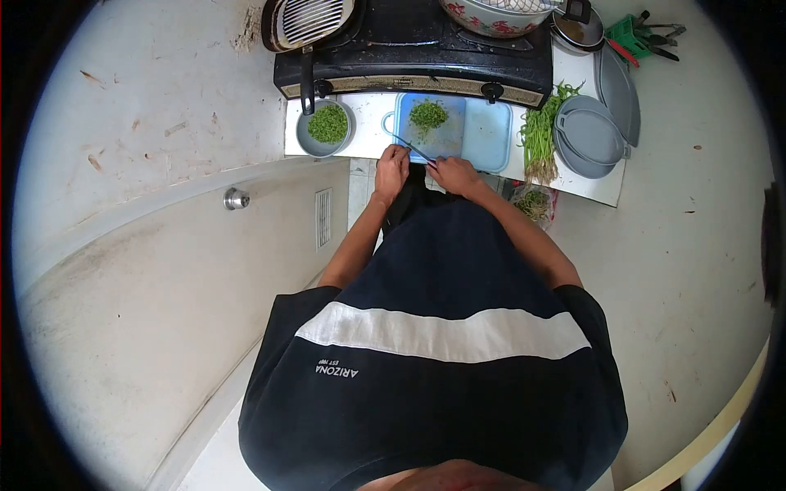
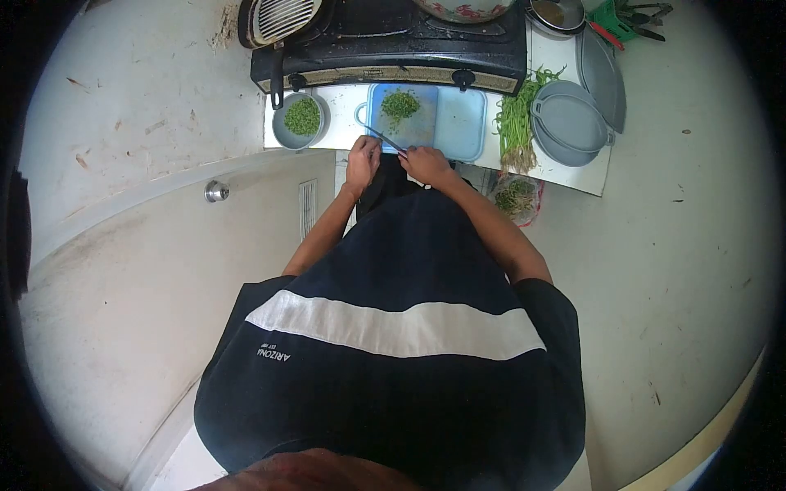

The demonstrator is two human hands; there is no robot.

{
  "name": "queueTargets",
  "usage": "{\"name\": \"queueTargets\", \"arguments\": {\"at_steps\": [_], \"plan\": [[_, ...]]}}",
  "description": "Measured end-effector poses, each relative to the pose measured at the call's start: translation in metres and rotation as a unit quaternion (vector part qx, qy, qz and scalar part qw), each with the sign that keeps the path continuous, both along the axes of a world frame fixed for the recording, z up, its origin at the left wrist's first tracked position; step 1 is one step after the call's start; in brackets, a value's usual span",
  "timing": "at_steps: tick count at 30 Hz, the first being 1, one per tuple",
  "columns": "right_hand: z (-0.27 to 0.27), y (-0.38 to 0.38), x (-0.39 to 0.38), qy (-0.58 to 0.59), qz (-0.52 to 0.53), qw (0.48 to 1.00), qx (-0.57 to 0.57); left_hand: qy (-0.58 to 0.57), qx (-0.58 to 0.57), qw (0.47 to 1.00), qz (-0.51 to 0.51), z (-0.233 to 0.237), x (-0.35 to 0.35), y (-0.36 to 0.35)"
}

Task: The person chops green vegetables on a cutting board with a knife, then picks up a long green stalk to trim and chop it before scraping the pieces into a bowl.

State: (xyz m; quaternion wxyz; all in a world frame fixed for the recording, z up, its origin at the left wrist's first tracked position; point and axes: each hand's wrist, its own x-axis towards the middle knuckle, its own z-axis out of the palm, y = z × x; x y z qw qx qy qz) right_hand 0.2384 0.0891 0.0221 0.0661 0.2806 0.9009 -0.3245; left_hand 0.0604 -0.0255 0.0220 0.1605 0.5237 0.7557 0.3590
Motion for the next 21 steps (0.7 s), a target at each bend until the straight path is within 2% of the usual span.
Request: {"name": "queueTargets", "arguments": {"at_steps": [21], "plan": [[-0.007, 0.001, 0.003, 0.006, 0.018, 0.999, 0.043, 0.004, -0.002, 1.000, 0.019, -0.004, 0.003, -0.001]]}}
